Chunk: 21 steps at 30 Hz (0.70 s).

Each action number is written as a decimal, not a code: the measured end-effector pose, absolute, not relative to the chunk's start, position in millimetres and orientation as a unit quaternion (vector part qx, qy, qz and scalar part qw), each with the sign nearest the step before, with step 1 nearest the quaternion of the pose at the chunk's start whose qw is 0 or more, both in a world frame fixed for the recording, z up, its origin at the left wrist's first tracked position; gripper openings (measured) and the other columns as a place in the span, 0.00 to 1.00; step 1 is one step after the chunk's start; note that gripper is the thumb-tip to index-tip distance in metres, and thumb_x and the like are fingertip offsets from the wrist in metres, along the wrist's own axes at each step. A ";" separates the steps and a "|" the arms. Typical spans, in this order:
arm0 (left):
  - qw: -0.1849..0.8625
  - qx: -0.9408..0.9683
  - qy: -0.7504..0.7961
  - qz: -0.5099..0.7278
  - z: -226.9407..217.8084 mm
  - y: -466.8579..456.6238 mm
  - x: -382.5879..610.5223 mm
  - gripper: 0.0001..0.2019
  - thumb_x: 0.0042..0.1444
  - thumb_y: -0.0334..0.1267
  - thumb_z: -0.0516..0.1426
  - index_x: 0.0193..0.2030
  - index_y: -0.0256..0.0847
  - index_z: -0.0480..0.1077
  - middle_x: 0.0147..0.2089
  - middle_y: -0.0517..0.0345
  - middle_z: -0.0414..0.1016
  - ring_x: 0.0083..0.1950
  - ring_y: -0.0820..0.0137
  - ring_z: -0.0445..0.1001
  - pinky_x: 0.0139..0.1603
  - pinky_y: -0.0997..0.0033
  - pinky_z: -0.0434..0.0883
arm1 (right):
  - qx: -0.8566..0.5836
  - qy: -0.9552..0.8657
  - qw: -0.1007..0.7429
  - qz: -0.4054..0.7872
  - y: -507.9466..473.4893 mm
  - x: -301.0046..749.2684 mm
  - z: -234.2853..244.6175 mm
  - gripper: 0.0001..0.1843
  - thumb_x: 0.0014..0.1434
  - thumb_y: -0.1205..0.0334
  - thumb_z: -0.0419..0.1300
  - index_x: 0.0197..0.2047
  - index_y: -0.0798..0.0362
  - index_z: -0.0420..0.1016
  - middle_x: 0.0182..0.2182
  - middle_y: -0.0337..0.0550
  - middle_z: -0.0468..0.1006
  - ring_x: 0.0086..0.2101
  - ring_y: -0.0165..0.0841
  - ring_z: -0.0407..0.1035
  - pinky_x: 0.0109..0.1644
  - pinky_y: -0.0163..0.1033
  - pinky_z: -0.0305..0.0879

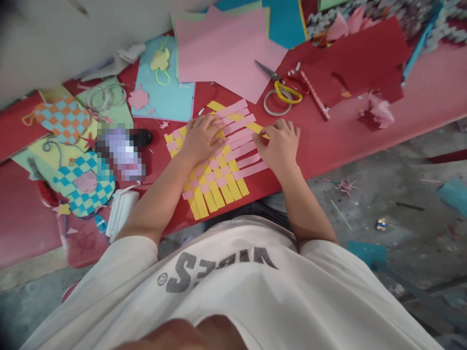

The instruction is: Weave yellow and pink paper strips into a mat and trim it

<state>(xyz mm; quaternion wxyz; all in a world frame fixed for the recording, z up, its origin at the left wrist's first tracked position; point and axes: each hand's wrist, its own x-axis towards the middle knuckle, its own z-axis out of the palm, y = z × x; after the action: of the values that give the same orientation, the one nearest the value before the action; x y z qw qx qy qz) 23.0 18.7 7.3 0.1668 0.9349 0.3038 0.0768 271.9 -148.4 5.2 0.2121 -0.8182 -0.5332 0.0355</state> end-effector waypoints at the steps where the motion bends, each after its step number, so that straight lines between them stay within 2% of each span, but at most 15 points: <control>1: 0.170 0.934 0.305 0.077 7.7 18.5 23.1 0.28 0.79 0.56 0.56 0.79 0.52 0.75 0.85 0.46 0.71 0.87 0.43 0.65 0.92 0.31 0.56 | -0.822 -0.530 0.205 0.040 -145.5 268.3 6.8 0.16 0.76 0.45 0.66 0.47 0.48 0.86 0.50 0.60 0.85 0.55 0.61 0.76 0.67 0.72 0.67; 4: 0.174 0.932 0.308 0.080 7.8 18.4 23.4 0.28 0.80 0.57 0.54 0.79 0.53 0.76 0.84 0.46 0.71 0.87 0.44 0.65 0.92 0.31 0.55 | -0.834 -0.519 0.179 0.049 -137.7 256.0 10.2 0.17 0.74 0.43 0.69 0.47 0.49 0.86 0.47 0.58 0.86 0.52 0.60 0.78 0.67 0.74 0.68; 8: 0.177 0.931 0.307 0.082 5.2 18.9 23.5 0.28 0.80 0.58 0.54 0.79 0.53 0.76 0.85 0.46 0.71 0.87 0.44 0.65 0.92 0.32 0.54 | -0.854 -0.493 0.159 0.042 -130.1 246.1 11.4 0.23 0.73 0.38 0.70 0.50 0.51 0.86 0.49 0.61 0.85 0.54 0.63 0.78 0.68 0.79 0.66; 10: 0.175 0.932 0.308 0.080 4.2 18.9 23.5 0.28 0.80 0.57 0.55 0.79 0.53 0.76 0.85 0.46 0.70 0.87 0.44 0.65 0.92 0.32 0.54 | -0.855 -0.493 0.155 0.047 -126.9 245.5 11.2 0.23 0.73 0.38 0.70 0.51 0.52 0.85 0.50 0.63 0.85 0.54 0.64 0.78 0.68 0.80 0.65; 15: 0.179 0.931 0.309 0.080 4.6 18.3 23.8 0.28 0.80 0.57 0.54 0.79 0.53 0.76 0.85 0.46 0.70 0.87 0.43 0.65 0.91 0.32 0.54 | -0.848 -0.506 0.144 0.064 -120.9 246.7 10.7 0.16 0.71 0.46 0.70 0.46 0.51 0.85 0.48 0.63 0.86 0.50 0.62 0.80 0.64 0.76 0.68; 21: 0.175 0.932 0.309 0.079 4.8 19.2 24.1 0.29 0.80 0.59 0.54 0.79 0.54 0.76 0.85 0.46 0.71 0.87 0.43 0.65 0.91 0.30 0.56 | -0.825 -0.535 0.162 0.077 -125.6 236.8 11.1 0.07 0.70 0.55 0.64 0.42 0.48 0.79 0.46 0.56 0.86 0.47 0.56 0.79 0.64 0.70 0.69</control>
<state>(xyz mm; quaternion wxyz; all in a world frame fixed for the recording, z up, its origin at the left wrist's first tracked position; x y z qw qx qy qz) 24.1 19.2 4.8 0.1751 0.9316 0.3085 0.0791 236.8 -125.6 11.1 0.1619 -0.8254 -0.5353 0.0765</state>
